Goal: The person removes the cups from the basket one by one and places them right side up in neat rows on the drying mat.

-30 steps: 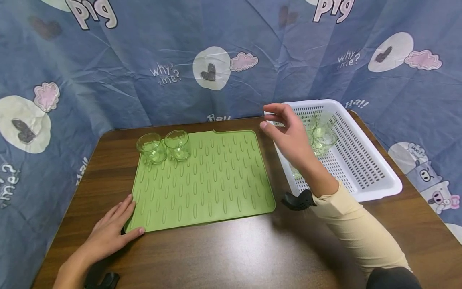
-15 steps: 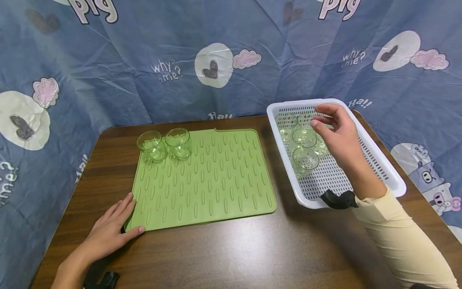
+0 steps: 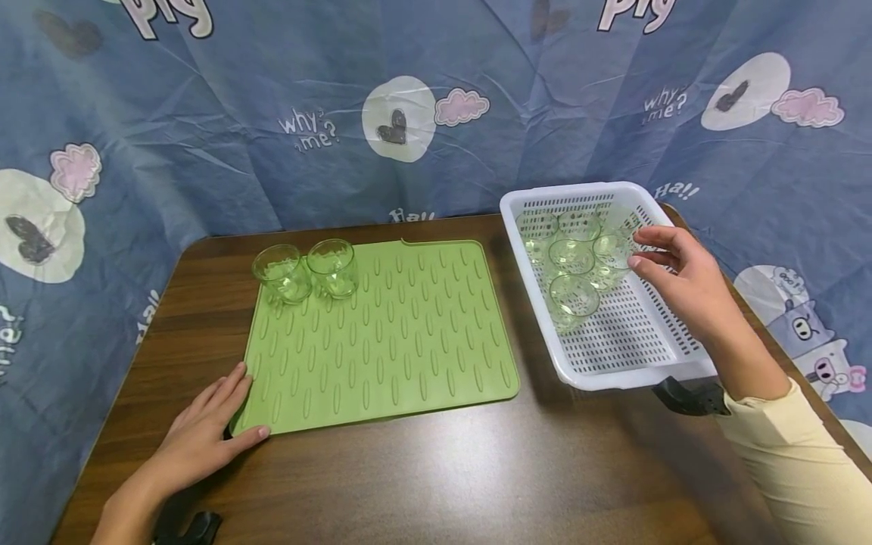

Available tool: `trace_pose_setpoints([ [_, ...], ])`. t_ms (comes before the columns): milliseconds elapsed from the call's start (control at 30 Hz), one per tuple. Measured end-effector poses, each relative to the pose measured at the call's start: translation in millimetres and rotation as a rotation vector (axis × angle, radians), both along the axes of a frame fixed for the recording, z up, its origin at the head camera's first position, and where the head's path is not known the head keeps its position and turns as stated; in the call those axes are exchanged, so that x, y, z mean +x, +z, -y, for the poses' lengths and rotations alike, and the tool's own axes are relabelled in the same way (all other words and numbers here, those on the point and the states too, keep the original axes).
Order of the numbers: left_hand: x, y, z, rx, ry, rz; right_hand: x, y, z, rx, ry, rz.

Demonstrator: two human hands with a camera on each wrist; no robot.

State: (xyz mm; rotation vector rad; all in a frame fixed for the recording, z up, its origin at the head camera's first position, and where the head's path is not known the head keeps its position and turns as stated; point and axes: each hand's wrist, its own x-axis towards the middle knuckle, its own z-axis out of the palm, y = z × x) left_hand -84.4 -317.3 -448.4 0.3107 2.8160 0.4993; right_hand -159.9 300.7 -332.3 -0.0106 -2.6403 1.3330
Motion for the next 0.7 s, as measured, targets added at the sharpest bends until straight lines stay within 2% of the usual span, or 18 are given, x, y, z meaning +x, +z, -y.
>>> trace_pose_setpoints([
  [400, 0.4, 1.2, -1.3, 0.008, 0.002, -0.015, 1.2, -14.7, -2, 0.02, 0.05, 0.044],
  [700, 1.2, 0.3, -0.3, 0.006, 0.005, -0.018, -2.3, -32.0, 9, 0.089, 0.112, 0.173],
])
